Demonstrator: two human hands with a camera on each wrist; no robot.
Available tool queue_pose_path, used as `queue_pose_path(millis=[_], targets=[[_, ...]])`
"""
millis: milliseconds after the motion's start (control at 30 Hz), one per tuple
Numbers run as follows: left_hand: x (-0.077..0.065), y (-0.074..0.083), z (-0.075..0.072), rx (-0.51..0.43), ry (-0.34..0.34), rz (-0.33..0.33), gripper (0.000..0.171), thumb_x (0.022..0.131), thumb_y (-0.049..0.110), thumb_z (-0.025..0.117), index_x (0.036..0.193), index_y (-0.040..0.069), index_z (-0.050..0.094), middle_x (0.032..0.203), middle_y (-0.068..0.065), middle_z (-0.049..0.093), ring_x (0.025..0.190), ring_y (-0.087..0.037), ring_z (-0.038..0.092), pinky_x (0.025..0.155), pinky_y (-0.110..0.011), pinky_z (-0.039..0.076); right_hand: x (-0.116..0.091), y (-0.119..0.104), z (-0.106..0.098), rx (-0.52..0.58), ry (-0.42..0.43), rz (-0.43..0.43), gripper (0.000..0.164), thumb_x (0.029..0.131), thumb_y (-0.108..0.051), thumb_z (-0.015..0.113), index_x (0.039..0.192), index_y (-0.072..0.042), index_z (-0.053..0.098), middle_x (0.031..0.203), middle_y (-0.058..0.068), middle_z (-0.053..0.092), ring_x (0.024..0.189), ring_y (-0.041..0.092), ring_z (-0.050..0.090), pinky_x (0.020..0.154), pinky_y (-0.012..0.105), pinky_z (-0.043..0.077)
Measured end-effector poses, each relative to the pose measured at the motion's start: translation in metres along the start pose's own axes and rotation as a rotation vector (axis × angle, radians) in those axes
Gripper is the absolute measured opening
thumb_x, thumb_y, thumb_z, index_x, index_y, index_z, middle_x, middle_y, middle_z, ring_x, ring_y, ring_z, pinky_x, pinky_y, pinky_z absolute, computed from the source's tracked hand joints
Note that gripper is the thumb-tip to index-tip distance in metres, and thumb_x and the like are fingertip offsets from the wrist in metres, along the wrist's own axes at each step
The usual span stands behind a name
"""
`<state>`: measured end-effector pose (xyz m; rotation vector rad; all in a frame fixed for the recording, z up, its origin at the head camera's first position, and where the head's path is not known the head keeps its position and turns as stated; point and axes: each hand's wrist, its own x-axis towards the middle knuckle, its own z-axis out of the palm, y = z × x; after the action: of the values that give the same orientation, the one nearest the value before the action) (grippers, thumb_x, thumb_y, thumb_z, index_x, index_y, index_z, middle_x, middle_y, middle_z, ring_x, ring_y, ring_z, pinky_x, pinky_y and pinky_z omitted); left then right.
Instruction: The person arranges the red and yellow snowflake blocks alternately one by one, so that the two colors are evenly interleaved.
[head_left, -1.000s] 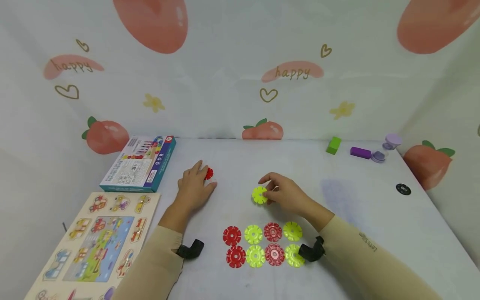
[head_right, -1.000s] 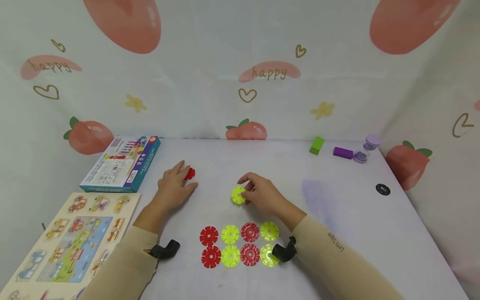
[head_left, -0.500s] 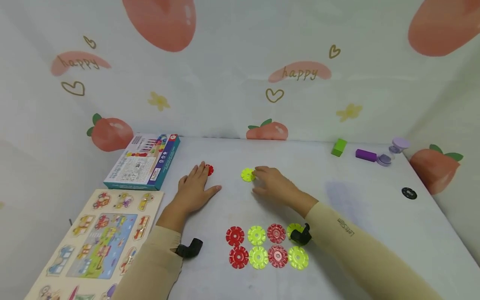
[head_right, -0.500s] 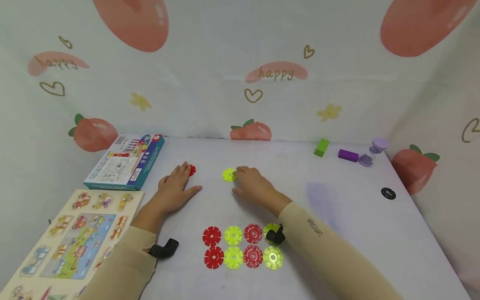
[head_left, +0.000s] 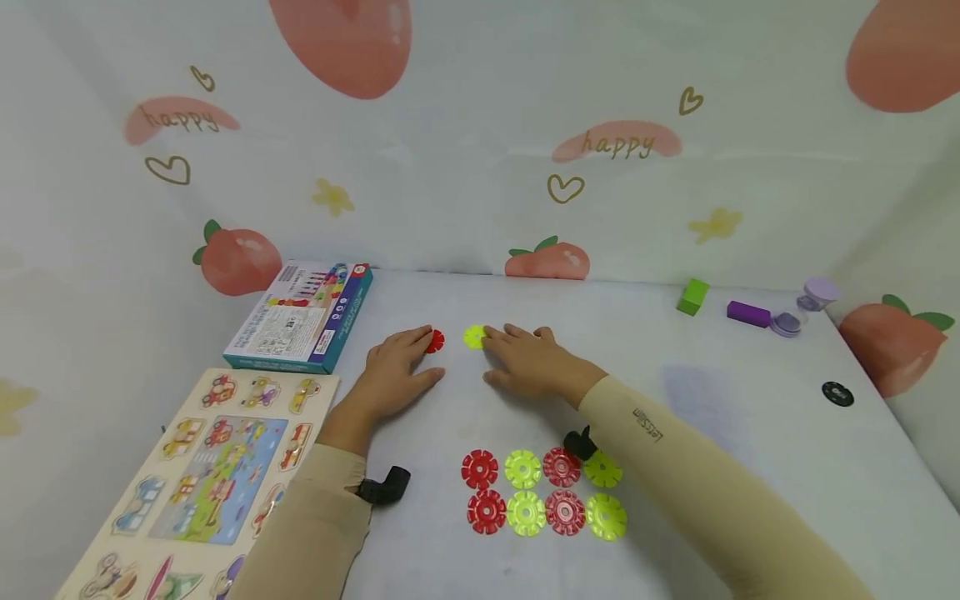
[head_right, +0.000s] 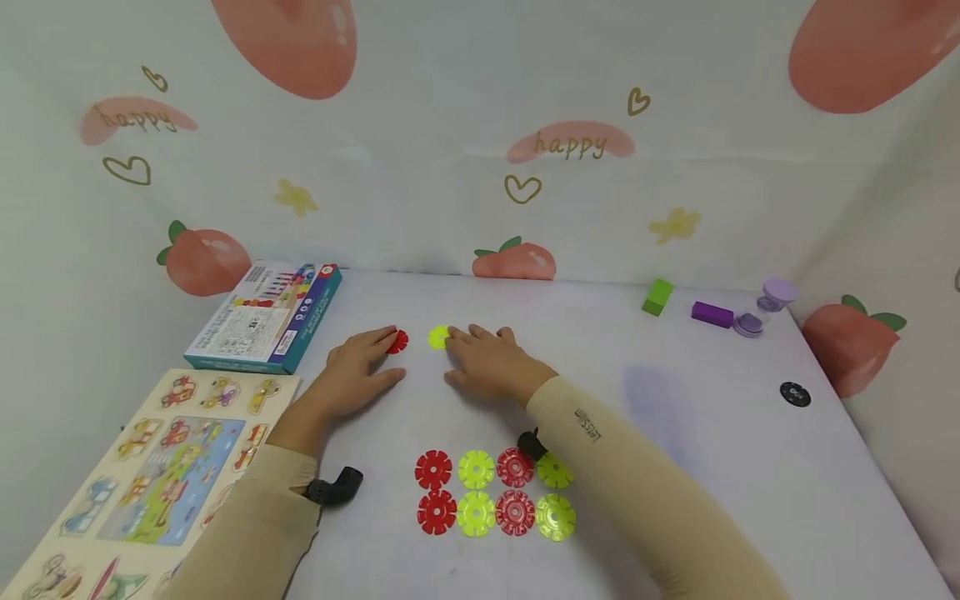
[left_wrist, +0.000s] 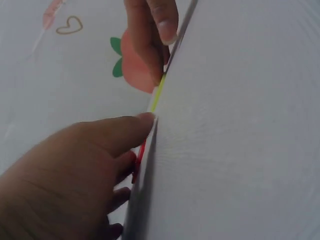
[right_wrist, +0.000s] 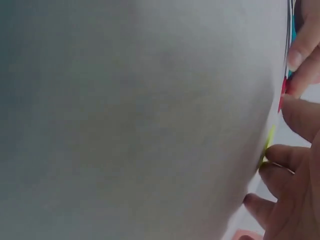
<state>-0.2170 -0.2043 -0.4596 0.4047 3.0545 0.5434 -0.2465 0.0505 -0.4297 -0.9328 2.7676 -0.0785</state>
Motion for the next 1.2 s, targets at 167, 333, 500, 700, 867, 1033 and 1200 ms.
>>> queue_pose_path(millis=[167, 333, 500, 700, 867, 1033, 1200], targets=[[0.002, 0.005, 0.000, 0.059, -0.086, -0.008, 0.084, 0.089, 0.065, 0.046, 0.154, 0.018, 0.021, 0.159, 0.002, 0.011, 0.143, -0.029, 0.006, 0.108, -0.060, 0.007, 0.006, -0.003, -0.003, 0.034, -0.040, -0.009, 0.073, 0.090, -0.063, 0.047, 0.152, -0.033, 0.024, 0.158, -0.008, 0.016, 0.143, 0.024, 0.012, 0.105, 0.058, 0.019], [0.002, 0.005, -0.002, 0.058, -0.085, -0.022, 0.085, 0.089, 0.066, 0.047, 0.154, 0.017, 0.020, 0.159, 0.001, 0.010, 0.144, -0.030, 0.005, 0.107, -0.062, 0.006, 0.011, -0.011, -0.008, 0.057, -0.080, -0.007, 0.079, 0.085, -0.072, 0.045, 0.152, -0.035, 0.025, 0.158, -0.009, 0.013, 0.143, 0.026, 0.010, 0.105, 0.058, 0.017], [0.003, 0.003, 0.001, 0.055, -0.093, -0.016, 0.086, 0.088, 0.068, 0.045, 0.154, 0.019, 0.020, 0.159, 0.003, 0.009, 0.144, -0.028, 0.002, 0.107, -0.061, 0.005, 0.015, -0.018, -0.010, 0.053, -0.105, -0.013, 0.087, 0.079, -0.080, 0.043, 0.152, -0.036, 0.024, 0.158, -0.009, 0.012, 0.143, 0.027, 0.010, 0.105, 0.059, 0.016], [0.004, 0.004, 0.002, 0.059, -0.084, -0.023, 0.087, 0.087, 0.068, 0.046, 0.154, 0.019, 0.019, 0.159, 0.002, 0.009, 0.144, -0.029, 0.003, 0.107, -0.062, 0.005, 0.016, -0.022, -0.012, 0.039, -0.115, -0.017, 0.089, 0.079, -0.081, 0.041, 0.152, -0.035, 0.024, 0.158, -0.008, 0.012, 0.143, 0.028, 0.010, 0.105, 0.061, 0.016], [0.003, 0.008, 0.001, 0.047, -0.093, -0.034, 0.087, 0.087, 0.066, 0.049, 0.154, 0.018, 0.020, 0.159, -0.001, 0.011, 0.143, -0.032, 0.003, 0.106, -0.063, 0.004, 0.017, -0.022, -0.011, 0.035, -0.122, -0.010, 0.090, 0.077, -0.084, 0.038, 0.152, -0.036, 0.023, 0.158, -0.009, 0.011, 0.144, 0.027, 0.008, 0.105, 0.062, 0.015], [0.003, 0.008, 0.003, 0.056, -0.088, -0.039, 0.087, 0.088, 0.067, 0.048, 0.154, 0.019, 0.019, 0.160, 0.000, 0.009, 0.143, -0.031, 0.003, 0.106, -0.063, 0.003, 0.017, -0.019, -0.009, 0.065, -0.112, -0.017, 0.093, 0.075, -0.087, 0.033, 0.152, -0.037, 0.021, 0.159, -0.008, 0.009, 0.144, 0.026, 0.009, 0.105, 0.062, 0.016], [0.002, 0.008, 0.004, 0.035, -0.055, -0.047, 0.087, 0.088, 0.065, 0.050, 0.154, 0.019, 0.018, 0.160, 0.001, 0.005, 0.144, -0.030, 0.002, 0.106, -0.063, 0.003, 0.004, -0.009, -0.012, 0.226, -0.067, 0.008, 0.092, 0.077, -0.084, 0.036, 0.153, -0.034, 0.020, 0.159, -0.003, 0.011, 0.143, 0.020, 0.014, 0.108, 0.056, 0.019]])
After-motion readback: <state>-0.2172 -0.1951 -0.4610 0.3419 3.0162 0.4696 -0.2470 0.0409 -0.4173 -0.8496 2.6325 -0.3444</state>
